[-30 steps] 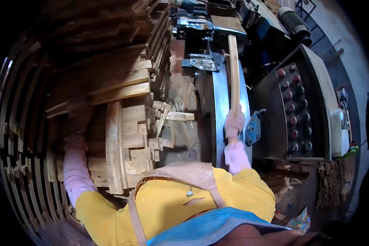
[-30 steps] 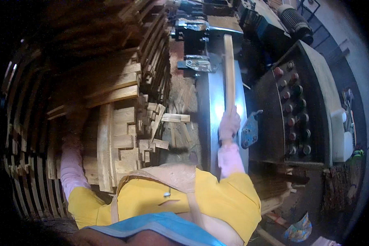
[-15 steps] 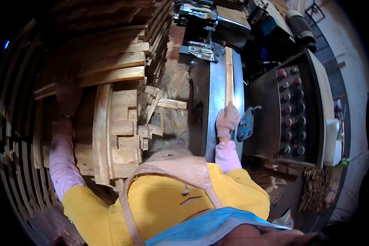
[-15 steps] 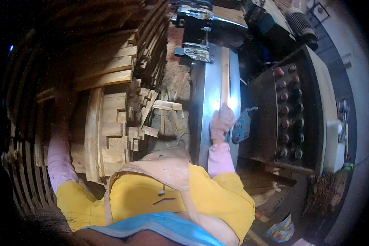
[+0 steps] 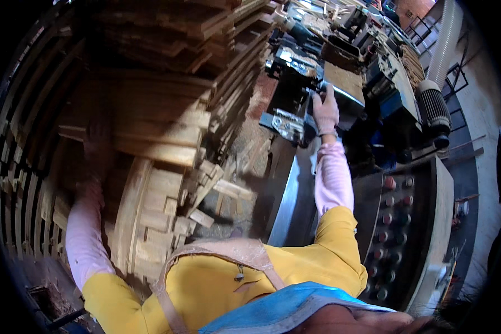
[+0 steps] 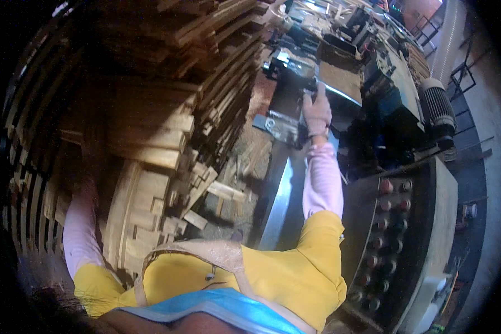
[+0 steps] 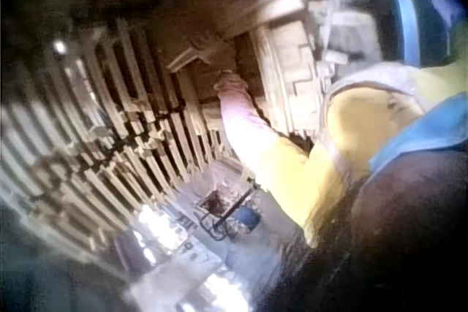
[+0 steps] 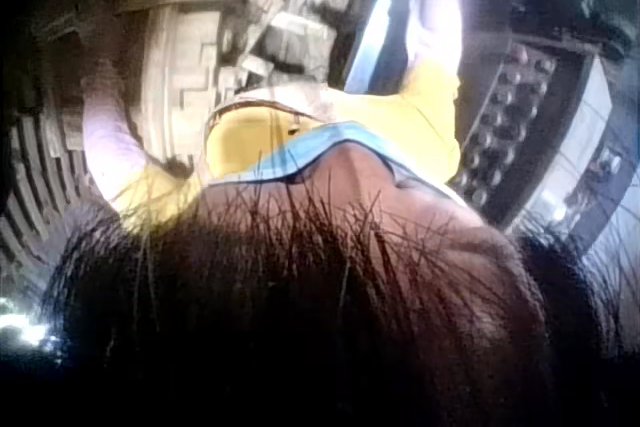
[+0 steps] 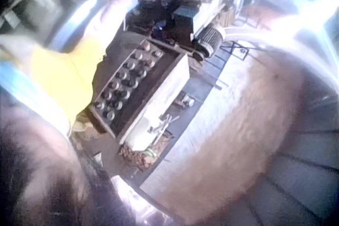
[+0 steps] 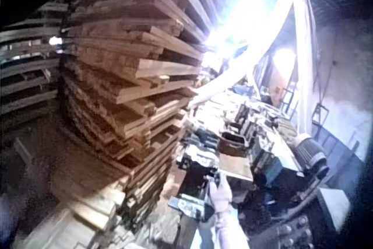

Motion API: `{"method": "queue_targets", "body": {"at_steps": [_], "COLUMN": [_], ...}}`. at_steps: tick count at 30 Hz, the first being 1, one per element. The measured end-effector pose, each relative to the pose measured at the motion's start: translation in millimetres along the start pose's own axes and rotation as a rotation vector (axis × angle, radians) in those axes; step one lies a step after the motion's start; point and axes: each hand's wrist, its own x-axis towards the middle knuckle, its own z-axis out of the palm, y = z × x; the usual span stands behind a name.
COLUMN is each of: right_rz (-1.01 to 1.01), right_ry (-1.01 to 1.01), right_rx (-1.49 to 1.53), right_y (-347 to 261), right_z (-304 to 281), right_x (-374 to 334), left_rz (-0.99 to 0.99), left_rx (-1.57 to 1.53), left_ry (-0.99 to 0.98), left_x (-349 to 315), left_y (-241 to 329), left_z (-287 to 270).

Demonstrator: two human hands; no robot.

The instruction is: The person picks up wooden planks from a stack and feeds them one at a time into a woodworking machine by hand.

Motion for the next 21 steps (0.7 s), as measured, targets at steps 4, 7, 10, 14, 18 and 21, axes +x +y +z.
{"method": "queue_targets", "body": {"at_steps": [4, 7, 10, 14, 18, 21], "right_rz": [0.14, 0.135, 0.206, 0.289, 0.259, 0.17], "right_ry": [-0.055, -0.108, -0.064, 0.017, 0.0, 0.124], "right_rx": [0.187, 0.22, 0.162, 0.008, -0.231, -0.297], "right_y": [-37, -58, -59, -43, -39, -61], "right_z": [31, 60, 95, 109, 81, 50], "right_x": [132, 188, 235, 274, 286, 278], "left_rz": [0.058, 0.021, 0.031, 0.064, 0.111, 0.103], "left_rx": [0.06, -0.258, -0.279, -0.347, -0.327, -0.309], "left_ry": [0.186, 0.31, 0.333, 0.345, 0.268, 0.246], "left_x": [-15, -15, -8, 5, 7, 4], "left_y": [-6, 1, -2, 5, 4, 3], "left_z": [-9, -18, -27, -42, -48, -62]}}
